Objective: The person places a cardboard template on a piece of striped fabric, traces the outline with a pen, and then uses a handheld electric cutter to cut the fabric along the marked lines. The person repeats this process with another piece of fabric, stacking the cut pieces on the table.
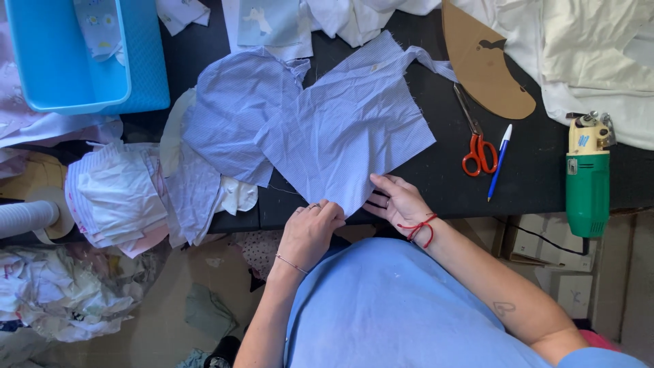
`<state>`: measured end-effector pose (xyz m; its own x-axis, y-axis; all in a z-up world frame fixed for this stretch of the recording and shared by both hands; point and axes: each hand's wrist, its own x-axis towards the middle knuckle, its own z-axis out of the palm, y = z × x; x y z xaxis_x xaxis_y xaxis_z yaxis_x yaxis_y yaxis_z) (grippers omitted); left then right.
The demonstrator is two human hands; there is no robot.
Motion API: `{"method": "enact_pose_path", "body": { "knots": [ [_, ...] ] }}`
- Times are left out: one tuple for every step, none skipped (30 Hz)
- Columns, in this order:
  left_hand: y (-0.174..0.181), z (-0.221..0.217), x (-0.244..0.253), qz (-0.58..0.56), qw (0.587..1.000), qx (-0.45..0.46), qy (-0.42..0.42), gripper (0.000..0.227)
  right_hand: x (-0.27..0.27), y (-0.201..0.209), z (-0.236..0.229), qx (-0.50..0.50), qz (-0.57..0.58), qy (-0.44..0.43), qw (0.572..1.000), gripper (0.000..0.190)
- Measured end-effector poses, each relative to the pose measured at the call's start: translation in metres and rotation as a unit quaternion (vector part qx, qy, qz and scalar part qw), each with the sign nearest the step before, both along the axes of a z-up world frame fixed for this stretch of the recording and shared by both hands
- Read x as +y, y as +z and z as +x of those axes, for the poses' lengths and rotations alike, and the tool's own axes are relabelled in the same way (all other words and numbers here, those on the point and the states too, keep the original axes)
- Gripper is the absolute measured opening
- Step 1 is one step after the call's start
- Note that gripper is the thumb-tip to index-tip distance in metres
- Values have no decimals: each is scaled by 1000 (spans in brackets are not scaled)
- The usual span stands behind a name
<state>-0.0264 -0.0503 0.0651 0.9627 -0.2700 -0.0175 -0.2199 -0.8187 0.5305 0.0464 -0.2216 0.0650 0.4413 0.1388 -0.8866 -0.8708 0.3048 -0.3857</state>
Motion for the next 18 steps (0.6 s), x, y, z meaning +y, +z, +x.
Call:
{"method": "enact_pose_path", "body": {
  "knots": [
    [4,2,-1,0,1000,-1,-2,13,-4,-8,-2,-1,0,-2,1000,67],
    [8,4,-2,-33,999,39,-13,12,-8,-16,-5,-13,-31,-18,999,60],
    [12,5,-3,-65,994,79,-25,11,-13,-24,-9,-25,-62,-34,997,53],
    [12,6,-6,-66,994,80,-27,11,-17,-25,-9,-24,-62,-36,997,53],
    [11,7,-9,-85,990,102,-42,12,-22,-25,-9,-40,-79,-50,995,53],
    [10,9,-12,-105,985,123,-58,13,-27,-26,-8,-57,-96,-66,992,53],
    [8,9,-15,-105,985,122,-62,13,-31,-23,-8,-58,-97,-69,991,53],
    [5,10,-19,-96,984,135,-69,13,-34,-20,-8,-86,-126,-82,985,54],
    [3,11,-23,-87,982,147,-77,15,-38,-18,-8,-113,-156,-94,977,55],
    [6,14,-24,-89,982,148,-81,15,-41,-13,-6,-112,-158,-96,976,55],
    [10,16,-25,-76,981,147,-102,16,-43,-8,-4,-171,-205,-88,960,55],
    [14,18,-25,-62,980,148,-121,20,-44,-3,-3,-228,-248,-76,938,55],
    [12,15,-27,-62,979,150,-121,20,-50,-3,-1,-226,-249,-76,939,55],
    [10,13,-27,-57,979,145,-131,15,-54,-4,2,-276,-271,-21,922,48],
    [8,12,-27,-52,979,139,-140,13,-58,-4,6,-324,-291,33,900,43],
    [2,8,-25,-52,979,142,-140,13,-70,-16,9,-322,-290,33,901,43],
    [-5,3,-23,-46,983,121,-127,9,-82,-28,12,-421,-383,154,807,46],
    [-12,-1,-22,-41,987,100,-115,7,-95,-40,14,-503,-459,270,681,53]
  ]
}}
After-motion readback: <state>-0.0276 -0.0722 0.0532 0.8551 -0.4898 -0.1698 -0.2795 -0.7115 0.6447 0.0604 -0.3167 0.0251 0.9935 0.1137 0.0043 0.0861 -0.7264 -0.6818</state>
